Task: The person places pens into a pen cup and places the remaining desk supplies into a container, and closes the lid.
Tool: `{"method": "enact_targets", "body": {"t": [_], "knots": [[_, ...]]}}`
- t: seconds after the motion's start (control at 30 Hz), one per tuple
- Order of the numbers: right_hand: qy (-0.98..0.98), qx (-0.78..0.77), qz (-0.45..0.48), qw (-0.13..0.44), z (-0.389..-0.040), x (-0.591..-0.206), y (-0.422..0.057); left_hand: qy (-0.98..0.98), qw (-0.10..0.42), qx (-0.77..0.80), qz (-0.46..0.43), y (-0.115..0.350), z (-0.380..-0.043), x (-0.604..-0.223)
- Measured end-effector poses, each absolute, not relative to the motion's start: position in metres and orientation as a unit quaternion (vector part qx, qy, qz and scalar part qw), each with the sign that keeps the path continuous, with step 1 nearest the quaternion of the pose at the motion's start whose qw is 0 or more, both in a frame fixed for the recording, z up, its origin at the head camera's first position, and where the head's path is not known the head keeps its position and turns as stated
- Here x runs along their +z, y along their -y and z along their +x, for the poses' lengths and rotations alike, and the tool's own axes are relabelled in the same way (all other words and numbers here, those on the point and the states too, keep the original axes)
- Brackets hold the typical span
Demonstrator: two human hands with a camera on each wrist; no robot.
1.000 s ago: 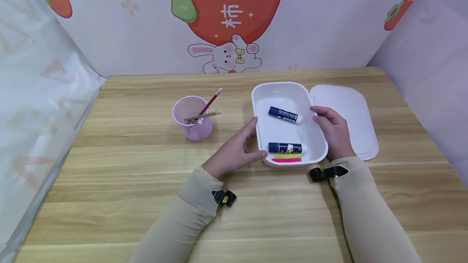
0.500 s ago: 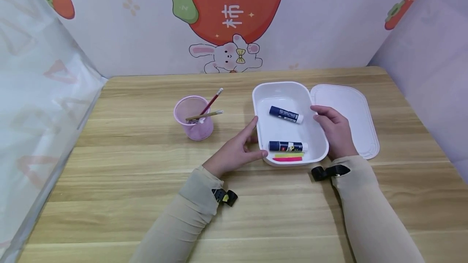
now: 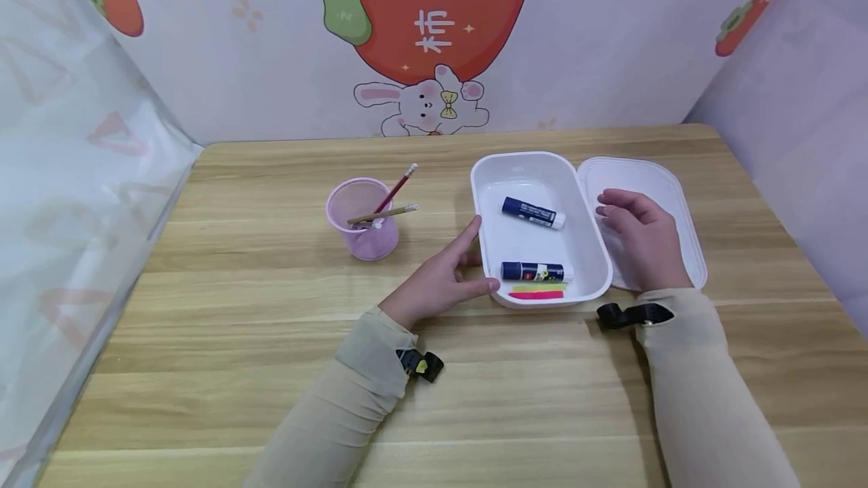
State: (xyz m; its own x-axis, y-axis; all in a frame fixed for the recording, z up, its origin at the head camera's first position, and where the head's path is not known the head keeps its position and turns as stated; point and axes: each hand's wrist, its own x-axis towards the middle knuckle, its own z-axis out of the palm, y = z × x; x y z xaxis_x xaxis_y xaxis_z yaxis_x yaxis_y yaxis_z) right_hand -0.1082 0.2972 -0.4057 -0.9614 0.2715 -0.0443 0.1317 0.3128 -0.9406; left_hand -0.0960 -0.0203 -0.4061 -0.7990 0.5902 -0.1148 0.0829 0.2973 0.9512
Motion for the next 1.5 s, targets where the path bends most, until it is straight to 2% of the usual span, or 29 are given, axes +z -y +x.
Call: {"method": "enact_targets", "body": {"t": [0.37,0.67,1.17,1.5], "knots": [[0.814,0.563,-0.106,0.095,-0.109,-0.404,-0.314,-0.775,0.227,0.547,0.22,0.021,-0.096,-0.404],[0.769,0.619,-0.13,0.091,-0.106,-0.399,-0.33,-0.779,0.226,0.542,0.22,0.021,-0.096,-0.404],[0.855,0.48,-0.191,0.04,-0.099,-0.397,-0.353,-0.779,0.232,0.542,0.216,0.02,-0.095,-0.405],[0.873,0.408,-0.265,0.034,-0.098,-0.399,-0.368,-0.78,0.233,0.541,0.211,0.022,-0.095,-0.405]]}}
